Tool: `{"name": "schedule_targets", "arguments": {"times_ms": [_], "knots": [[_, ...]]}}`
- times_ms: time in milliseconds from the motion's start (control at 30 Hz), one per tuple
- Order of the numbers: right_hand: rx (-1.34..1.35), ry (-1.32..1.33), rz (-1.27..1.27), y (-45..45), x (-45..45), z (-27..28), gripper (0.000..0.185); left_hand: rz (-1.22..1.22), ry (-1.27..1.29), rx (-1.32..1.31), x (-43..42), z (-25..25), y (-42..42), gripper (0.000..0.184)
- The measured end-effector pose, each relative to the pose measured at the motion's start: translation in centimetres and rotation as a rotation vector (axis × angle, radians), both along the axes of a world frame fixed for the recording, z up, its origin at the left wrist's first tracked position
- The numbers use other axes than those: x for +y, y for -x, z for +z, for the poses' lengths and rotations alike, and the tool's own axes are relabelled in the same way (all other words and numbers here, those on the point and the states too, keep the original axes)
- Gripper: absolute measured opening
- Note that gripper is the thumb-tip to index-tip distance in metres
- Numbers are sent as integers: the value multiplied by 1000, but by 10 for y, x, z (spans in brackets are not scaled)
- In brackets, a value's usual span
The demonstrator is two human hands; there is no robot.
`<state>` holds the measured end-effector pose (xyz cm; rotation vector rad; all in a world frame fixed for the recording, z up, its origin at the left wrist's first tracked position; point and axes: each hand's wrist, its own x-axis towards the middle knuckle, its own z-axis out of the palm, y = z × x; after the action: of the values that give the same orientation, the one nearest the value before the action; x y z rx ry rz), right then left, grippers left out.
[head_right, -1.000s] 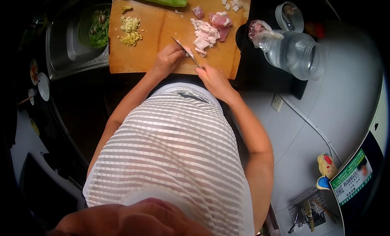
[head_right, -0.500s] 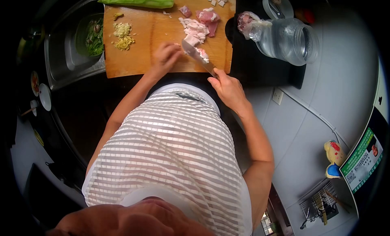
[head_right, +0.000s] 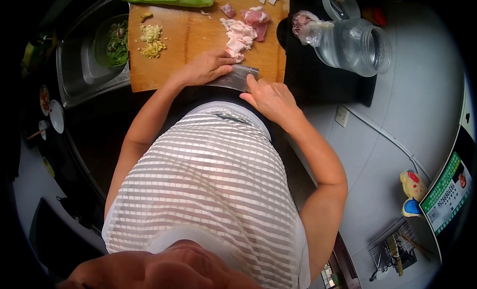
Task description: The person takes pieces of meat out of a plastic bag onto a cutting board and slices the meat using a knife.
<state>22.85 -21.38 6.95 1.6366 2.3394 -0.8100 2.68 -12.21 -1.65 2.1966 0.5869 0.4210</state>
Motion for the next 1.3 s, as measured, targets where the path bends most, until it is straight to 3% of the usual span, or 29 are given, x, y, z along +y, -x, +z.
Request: {"name": "schedule_targets", "arguments": {"times_ms": [67,133,167,200,233,300,333,467,600,700,1033,1133,1300], "knots": [[16,30,-25,-14,-15,6,40,59,198,13,3,6,3,29],[232,13,-197,-41,-40,11,37,197,215,-18,1,-9,2,23],[230,14,-196,-49,-48,17,37,217,70,-40,-2,-14,1,21],[260,128,-388,-56,-55,23,36,238,-73,-60,-4,-15,0,20],[288,241,-580,-60,-58,25,36,240,-71,-59,-6,-14,-4,20],[323,261,-678,-67,-60,20,34,217,-333,36,-13,-10,-15,21],[360,276,-777,-69,-60,18,33,218,-333,39,-13,-13,-16,21],[499,220,-755,-57,-43,0,33,359,-377,-29,-24,-47,-7,29],[613,215,-707,-17,-18,-16,34,547,-357,-49,-31,-41,20,37],[588,419,-744,-1,-5,-16,35,513,-351,-54,-40,-33,30,31],[594,304,-495,8,1,-14,38,522,-345,-118,-38,-41,29,20],[510,393,-467,9,2,-12,39,522,-312,-119,-38,-37,27,21],[364,315,-309,26,24,-19,36,529,-314,-129,-37,-36,27,22]]}}
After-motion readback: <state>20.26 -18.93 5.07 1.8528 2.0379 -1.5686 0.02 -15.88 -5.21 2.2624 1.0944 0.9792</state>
